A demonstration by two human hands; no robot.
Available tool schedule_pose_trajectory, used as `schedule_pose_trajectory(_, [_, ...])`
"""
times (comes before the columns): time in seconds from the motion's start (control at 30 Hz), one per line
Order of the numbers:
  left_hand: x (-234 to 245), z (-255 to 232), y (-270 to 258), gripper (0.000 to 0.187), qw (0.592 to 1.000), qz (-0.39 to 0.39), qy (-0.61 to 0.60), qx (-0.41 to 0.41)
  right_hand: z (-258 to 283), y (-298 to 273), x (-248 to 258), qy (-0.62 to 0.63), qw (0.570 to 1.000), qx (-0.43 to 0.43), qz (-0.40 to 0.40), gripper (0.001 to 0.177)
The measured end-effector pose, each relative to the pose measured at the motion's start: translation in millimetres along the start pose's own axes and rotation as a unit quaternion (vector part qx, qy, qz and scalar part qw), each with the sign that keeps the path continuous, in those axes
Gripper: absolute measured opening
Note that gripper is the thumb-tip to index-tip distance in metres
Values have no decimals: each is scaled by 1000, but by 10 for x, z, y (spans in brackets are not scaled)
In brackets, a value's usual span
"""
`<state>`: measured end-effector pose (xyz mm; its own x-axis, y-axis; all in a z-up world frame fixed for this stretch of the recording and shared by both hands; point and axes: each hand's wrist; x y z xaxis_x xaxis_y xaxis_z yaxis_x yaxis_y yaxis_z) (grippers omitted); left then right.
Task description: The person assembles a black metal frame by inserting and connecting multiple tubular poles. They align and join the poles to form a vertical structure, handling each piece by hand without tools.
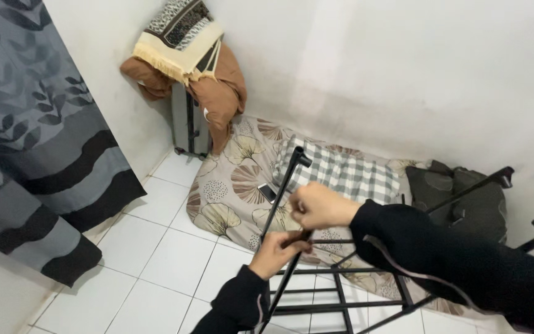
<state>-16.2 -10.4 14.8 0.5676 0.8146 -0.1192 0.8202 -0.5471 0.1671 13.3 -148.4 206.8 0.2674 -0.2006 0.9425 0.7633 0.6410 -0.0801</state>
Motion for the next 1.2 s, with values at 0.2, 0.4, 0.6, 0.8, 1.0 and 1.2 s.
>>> schedule_pose_trajectory(0.2, [-43, -32, 4, 20, 999, 29, 26, 11, -76, -189, 206, 64, 983, -110, 130, 37])
schedule_pose_trajectory(0.4, [107, -77, -29, 21, 995, 87, -24, 40, -51, -300, 479, 53, 980, 156, 108, 66])
schedule_pose_trajectory(0.6, [96, -155, -69, 22, 996, 83, -27, 28, -4, -465, 305, 98, 989, 104, 38, 55])
schedule_pose_trajectory(0.8, [163, -237, -69, 26, 998, 65, 21, 18, 111, -599, -105, 18, 994, 16, -105, 49])
schedule_pose_trajectory(1.0, [193, -201, -1, 27, 995, 95, -26, 17, 361, -614, -185, -200, 968, -137, -69, 55])
schedule_pose_trajectory(1.2, [270, -126, 30, 23, 993, 112, 20, 41, 327, -600, 252, -34, 982, 169, -82, 49])
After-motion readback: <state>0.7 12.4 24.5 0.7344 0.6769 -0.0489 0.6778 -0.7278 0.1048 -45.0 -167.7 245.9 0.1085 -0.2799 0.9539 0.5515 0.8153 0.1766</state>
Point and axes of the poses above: each hand's wrist, its own y-axis towards the middle knuckle, its own x-axis out of the back of the hand, z = x × y, and after that the axes turned 3 degrees about x, right-handed
